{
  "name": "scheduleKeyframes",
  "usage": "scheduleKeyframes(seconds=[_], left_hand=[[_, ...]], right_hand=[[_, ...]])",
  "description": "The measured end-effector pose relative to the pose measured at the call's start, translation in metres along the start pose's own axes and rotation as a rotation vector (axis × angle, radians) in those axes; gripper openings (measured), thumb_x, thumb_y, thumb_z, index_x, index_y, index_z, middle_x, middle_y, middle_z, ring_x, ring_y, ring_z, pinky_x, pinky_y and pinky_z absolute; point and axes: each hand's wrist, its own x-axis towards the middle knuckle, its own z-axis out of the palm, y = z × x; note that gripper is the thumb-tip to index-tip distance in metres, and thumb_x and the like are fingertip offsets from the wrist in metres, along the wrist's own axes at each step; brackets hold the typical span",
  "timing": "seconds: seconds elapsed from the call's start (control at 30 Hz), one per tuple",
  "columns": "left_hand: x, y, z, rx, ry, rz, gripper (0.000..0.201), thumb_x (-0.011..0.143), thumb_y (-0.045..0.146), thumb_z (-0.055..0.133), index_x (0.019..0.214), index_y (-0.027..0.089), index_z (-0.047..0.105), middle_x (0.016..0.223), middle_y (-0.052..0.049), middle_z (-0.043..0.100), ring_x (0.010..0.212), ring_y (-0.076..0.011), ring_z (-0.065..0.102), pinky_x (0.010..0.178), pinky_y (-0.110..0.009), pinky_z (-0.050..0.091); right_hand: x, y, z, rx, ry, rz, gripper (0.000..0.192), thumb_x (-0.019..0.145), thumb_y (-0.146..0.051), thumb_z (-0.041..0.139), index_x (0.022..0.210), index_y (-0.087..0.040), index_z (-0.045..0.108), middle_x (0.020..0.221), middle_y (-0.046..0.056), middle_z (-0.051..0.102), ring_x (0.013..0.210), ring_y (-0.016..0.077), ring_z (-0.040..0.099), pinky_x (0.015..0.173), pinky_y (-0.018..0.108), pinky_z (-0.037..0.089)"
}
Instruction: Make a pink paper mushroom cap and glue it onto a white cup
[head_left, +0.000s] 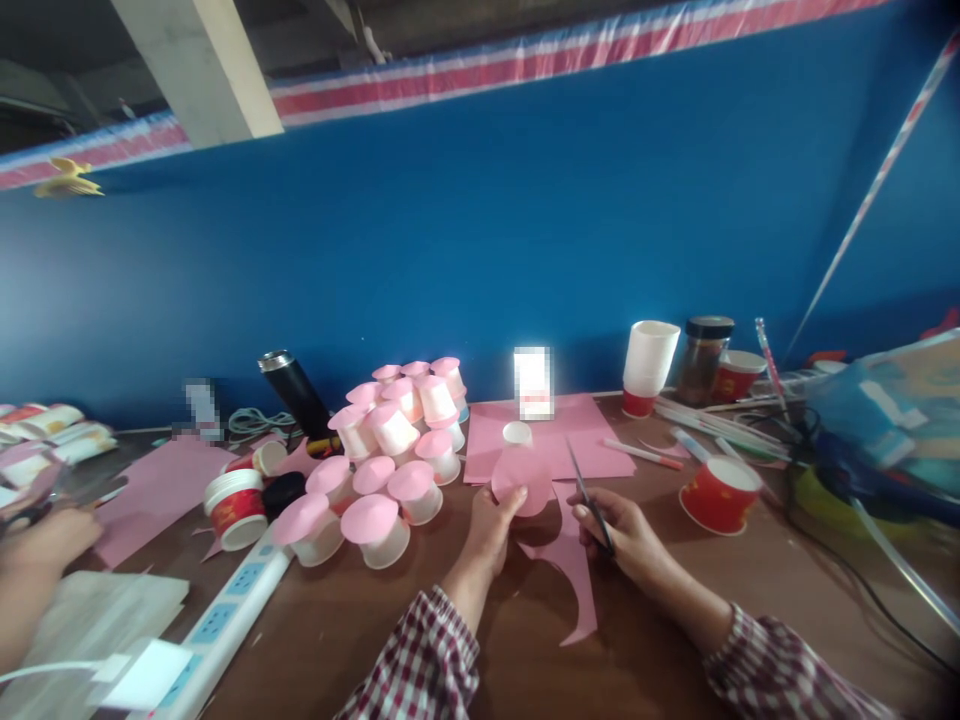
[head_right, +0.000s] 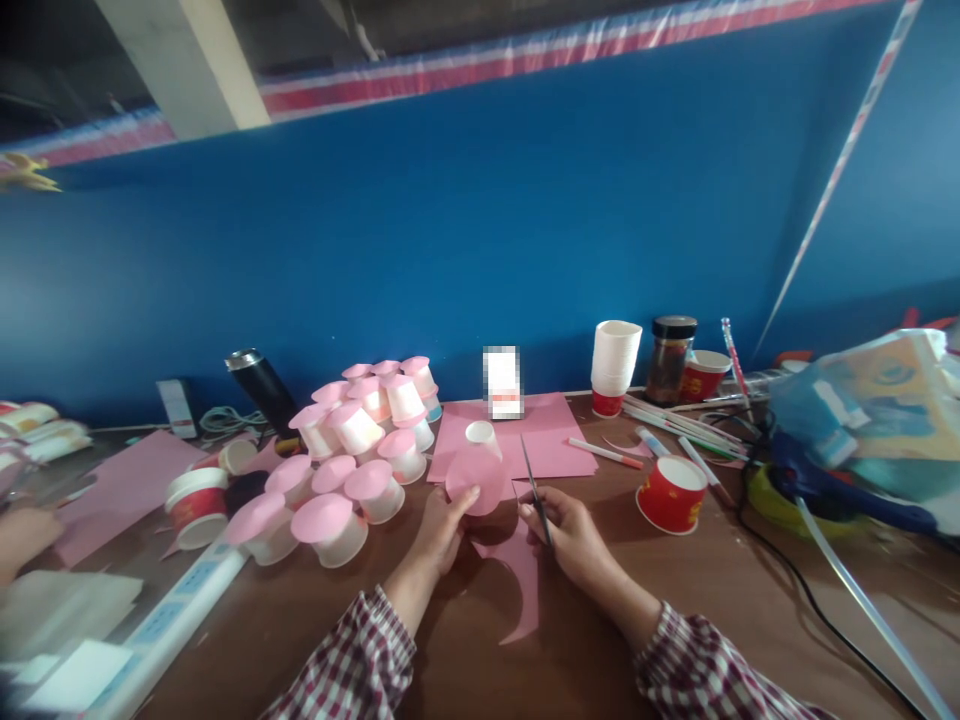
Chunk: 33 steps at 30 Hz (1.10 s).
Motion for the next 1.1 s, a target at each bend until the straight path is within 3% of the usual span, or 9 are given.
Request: scheduleKeyframes(seconds=[0.7,1.1], left_hand=[[0.0015,-0.0029,-0.0016,0.074,-0.011,0.008,0.041,0.065,0.035,0.074,0.094,0.007,0.067,0.087,-0.015,0.071,0.078,-0.0238,0.066,0.075,-0.036,0.051],[-0.0020,-0.0053,-0.0014,0.109,-0.022,0.046,0.036,0.068,0.032,0.071,0.094,0.007,0.066,0.084,-0.013,0.071,0.077,-0.0214,0.065,0.072,-0.031,0.049]], right_hand=[[0.0045,0.0039,-0.0023,-0.020,0.030,0.001,0.043,0.070,-0.050,0.068,0.093,-0.015,0.059,0.054,-0.004,0.055,0.044,0.0101,0.051,0.039,0.020,0.037],[0.0049,0.0041,-0.0020,-0.104,0.017,-0.018,0.043,0.073,-0.052,0.064,0.092,-0.014,0.057,0.056,-0.002,0.056,0.046,0.0105,0.053,0.045,0.022,0.041]])
